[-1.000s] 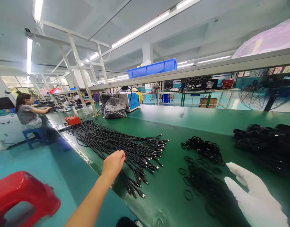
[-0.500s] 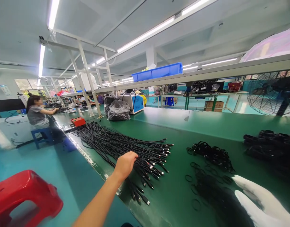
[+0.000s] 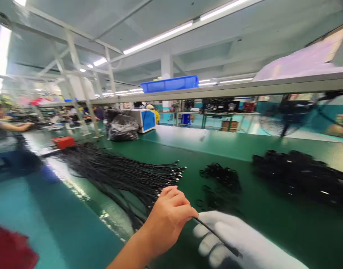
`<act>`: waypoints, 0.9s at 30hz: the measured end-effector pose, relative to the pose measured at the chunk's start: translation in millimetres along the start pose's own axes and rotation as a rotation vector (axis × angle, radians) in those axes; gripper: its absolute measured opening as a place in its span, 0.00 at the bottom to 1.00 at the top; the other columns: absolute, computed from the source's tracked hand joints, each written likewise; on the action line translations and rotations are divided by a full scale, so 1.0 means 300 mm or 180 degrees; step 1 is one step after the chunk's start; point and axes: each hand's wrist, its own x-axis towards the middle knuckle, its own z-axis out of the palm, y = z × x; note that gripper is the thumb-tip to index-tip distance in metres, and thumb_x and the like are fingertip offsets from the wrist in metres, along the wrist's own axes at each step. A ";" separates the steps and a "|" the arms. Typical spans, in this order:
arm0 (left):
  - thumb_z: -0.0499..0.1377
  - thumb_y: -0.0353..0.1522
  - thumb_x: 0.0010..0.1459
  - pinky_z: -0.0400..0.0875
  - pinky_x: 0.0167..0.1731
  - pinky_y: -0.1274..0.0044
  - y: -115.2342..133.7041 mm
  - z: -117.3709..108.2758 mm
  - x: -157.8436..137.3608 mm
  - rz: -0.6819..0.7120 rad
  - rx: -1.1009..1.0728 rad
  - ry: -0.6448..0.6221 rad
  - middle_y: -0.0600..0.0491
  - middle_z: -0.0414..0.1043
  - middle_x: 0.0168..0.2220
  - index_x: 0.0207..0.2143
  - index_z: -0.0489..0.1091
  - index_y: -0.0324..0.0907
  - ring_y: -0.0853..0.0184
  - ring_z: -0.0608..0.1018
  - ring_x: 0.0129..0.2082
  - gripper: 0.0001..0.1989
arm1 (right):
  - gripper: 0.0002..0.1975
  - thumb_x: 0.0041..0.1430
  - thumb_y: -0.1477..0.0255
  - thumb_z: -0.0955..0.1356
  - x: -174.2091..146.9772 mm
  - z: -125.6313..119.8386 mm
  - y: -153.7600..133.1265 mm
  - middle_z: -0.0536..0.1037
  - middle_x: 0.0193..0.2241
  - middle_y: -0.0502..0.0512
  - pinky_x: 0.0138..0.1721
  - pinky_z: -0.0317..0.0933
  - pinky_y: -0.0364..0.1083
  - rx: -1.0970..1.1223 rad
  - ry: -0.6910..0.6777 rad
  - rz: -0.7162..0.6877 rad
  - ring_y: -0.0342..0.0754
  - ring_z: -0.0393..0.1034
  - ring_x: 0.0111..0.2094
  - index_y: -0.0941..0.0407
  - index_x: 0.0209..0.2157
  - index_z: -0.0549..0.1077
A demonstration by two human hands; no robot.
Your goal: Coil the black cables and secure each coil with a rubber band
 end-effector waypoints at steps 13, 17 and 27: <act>0.57 0.24 0.54 0.62 0.40 0.78 0.053 0.061 0.183 -0.0585 -0.1452 -0.1303 0.58 0.72 0.30 0.28 0.74 0.44 0.70 0.72 0.34 0.08 | 0.22 0.54 0.71 0.53 0.094 -0.017 0.176 0.76 0.30 0.69 0.22 0.66 0.44 0.2459 -0.2322 0.0819 0.51 0.75 0.29 0.71 0.43 0.68; 0.57 0.24 0.54 0.64 0.39 0.79 0.042 0.070 0.211 -0.0665 -0.1653 -0.1237 0.58 0.71 0.30 0.28 0.74 0.44 0.71 0.73 0.34 0.08 | 0.20 0.55 0.71 0.55 0.092 -0.016 0.162 0.77 0.29 0.67 0.21 0.66 0.43 0.2411 -0.2335 0.0783 0.51 0.75 0.28 0.69 0.40 0.68; 0.48 0.33 0.61 0.68 0.34 0.73 -0.081 0.185 0.046 -0.0576 0.0190 -0.0613 0.53 0.76 0.34 0.43 0.73 0.49 0.63 0.74 0.33 0.15 | 0.20 0.52 0.56 0.64 0.000 -0.130 0.060 0.74 0.26 0.57 0.27 0.64 0.49 0.2510 -0.1400 -0.0658 0.47 0.71 0.23 0.60 0.34 0.66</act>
